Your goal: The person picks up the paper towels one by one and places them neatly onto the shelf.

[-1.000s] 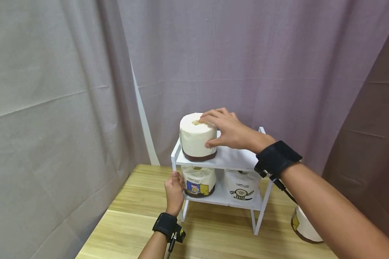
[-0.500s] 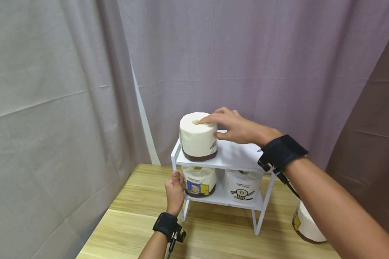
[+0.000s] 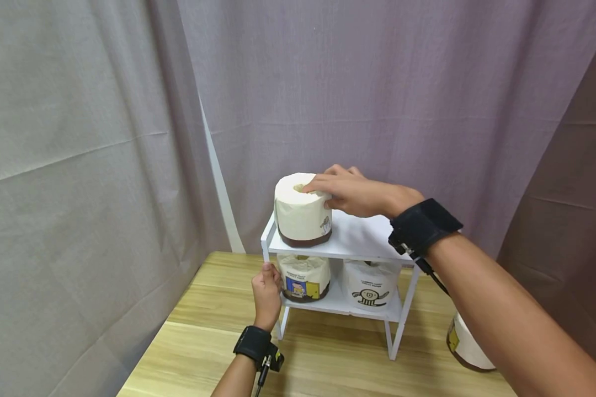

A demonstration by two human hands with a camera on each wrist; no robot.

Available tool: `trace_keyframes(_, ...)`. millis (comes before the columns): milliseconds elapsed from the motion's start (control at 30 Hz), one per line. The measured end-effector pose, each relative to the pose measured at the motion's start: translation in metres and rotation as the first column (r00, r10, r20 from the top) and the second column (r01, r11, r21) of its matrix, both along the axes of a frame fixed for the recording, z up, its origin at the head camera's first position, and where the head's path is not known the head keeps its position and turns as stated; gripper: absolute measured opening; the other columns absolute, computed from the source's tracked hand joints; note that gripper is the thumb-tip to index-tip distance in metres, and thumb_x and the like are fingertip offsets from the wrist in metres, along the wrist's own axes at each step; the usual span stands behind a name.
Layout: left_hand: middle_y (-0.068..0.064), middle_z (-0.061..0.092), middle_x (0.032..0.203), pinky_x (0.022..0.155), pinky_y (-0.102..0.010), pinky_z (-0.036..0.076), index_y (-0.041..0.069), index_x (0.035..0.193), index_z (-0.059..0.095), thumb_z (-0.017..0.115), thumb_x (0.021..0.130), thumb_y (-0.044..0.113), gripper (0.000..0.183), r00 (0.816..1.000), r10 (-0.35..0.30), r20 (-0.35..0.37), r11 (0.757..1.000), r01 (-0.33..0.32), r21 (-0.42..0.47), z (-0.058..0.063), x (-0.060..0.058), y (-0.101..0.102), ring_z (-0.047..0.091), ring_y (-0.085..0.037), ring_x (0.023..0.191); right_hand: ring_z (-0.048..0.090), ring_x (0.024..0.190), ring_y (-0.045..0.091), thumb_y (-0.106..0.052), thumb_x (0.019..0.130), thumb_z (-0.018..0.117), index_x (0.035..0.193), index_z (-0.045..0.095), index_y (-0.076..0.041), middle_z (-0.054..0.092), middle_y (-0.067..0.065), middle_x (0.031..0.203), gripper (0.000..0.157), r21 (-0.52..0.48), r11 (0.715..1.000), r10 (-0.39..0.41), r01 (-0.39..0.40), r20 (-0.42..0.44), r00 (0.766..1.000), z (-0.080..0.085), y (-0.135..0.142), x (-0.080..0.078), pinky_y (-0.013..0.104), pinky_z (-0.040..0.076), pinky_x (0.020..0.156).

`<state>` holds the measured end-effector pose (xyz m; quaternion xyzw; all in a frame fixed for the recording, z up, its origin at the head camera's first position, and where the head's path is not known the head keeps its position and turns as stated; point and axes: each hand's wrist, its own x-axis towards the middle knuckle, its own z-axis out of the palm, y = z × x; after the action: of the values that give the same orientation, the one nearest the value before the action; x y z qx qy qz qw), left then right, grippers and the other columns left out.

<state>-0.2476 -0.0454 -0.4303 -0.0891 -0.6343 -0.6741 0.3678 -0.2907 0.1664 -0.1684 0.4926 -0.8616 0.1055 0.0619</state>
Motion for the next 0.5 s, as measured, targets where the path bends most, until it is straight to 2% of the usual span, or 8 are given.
trace_keyframes(233, 0.010, 0.034, 0.054, 0.046, -0.023, 0.026, 0.000, 0.059, 0.040, 0.038, 0.106, 0.012, 0.048, 1.000, 0.012, -0.011, 1.000, -0.012, -0.014, 0.0030, -0.0017, 0.0004, 0.031, -0.005, 0.048, 0.036, 0.129, 0.027, -0.007, 0.092, 0.061, 0.141, 0.051, -0.019, 0.049, -0.001, 0.144, 0.051, 0.014, 1.000, 0.010, -0.009, -0.054, 0.998, 0.0024, 0.0003, -0.0028, 0.054, 0.028, 0.094)
trace_keyframes(500, 0.011, 0.034, 0.053, 0.045, -0.022, 0.026, 0.000, 0.059, 0.039, 0.038, 0.106, 0.013, 0.049, 1.000, -0.002, -0.001, 1.000, 0.002, -0.002, 0.0033, -0.0007, 0.0057, 0.031, -0.005, 0.047, 0.038, 0.124, 0.025, -0.012, 0.091, 0.065, 0.139, 0.053, -0.019, 0.051, 0.000, 0.141, 0.050, 0.020, 1.000, -0.012, 0.013, -0.056, 0.998, 0.0064, 0.0040, -0.0004, 0.050, 0.028, 0.093)
